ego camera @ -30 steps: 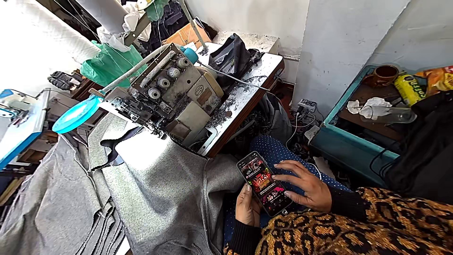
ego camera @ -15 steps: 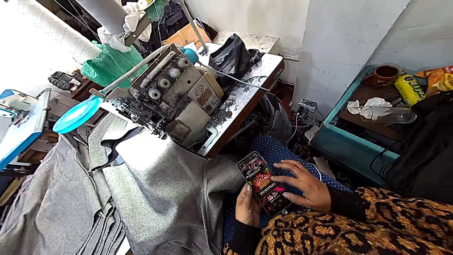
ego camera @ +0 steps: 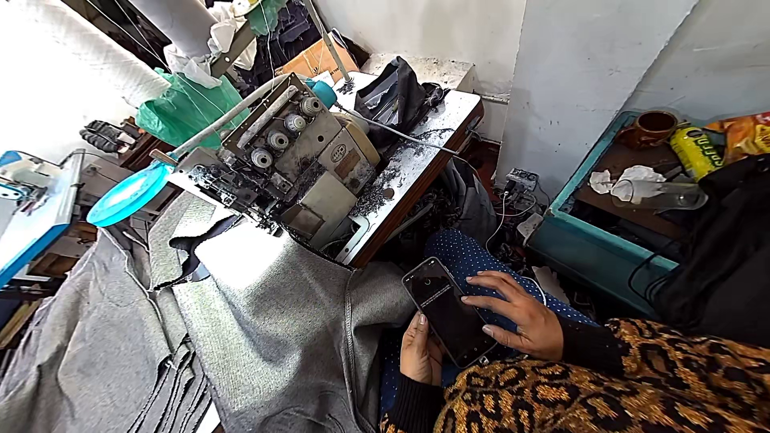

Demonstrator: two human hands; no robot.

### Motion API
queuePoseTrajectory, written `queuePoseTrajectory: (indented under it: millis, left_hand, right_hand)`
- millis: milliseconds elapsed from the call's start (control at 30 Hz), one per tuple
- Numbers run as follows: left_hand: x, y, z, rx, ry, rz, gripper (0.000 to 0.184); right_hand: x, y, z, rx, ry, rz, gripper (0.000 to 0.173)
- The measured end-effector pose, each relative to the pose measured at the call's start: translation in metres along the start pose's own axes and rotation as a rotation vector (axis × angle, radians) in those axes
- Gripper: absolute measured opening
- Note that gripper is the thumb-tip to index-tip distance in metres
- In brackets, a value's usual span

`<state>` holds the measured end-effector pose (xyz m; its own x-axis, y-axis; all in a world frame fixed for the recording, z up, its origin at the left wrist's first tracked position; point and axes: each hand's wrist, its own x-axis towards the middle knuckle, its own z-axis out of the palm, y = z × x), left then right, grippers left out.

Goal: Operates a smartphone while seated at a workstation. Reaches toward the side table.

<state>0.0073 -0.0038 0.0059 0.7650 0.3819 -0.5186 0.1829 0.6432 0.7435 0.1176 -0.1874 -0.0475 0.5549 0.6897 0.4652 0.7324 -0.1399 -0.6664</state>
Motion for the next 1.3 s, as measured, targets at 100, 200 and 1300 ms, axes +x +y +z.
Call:
queuePoseTrajectory:
  millis: [100, 200, 1300]
  left_hand:
    - [-0.0003, -0.0001, -0.0001, -0.005, -0.003, 0.003, 0.036]
    - [-0.0001, -0.0006, -0.0006, -0.004, 0.003, 0.003, 0.036]
    - [-0.0014, 0.0012, 0.0003, -0.001, -0.005, -0.003, 0.036]
  right_hand:
    - [-0.0003, 0.0000, 0.0002, 0.002, 0.004, 0.001, 0.045]
    - [-0.0007, 0.0002, 0.0008, 0.002, 0.007, 0.004, 0.045]
    - [0.0005, -0.0003, -0.0004, 0.050, -0.028, 0.087, 0.055]
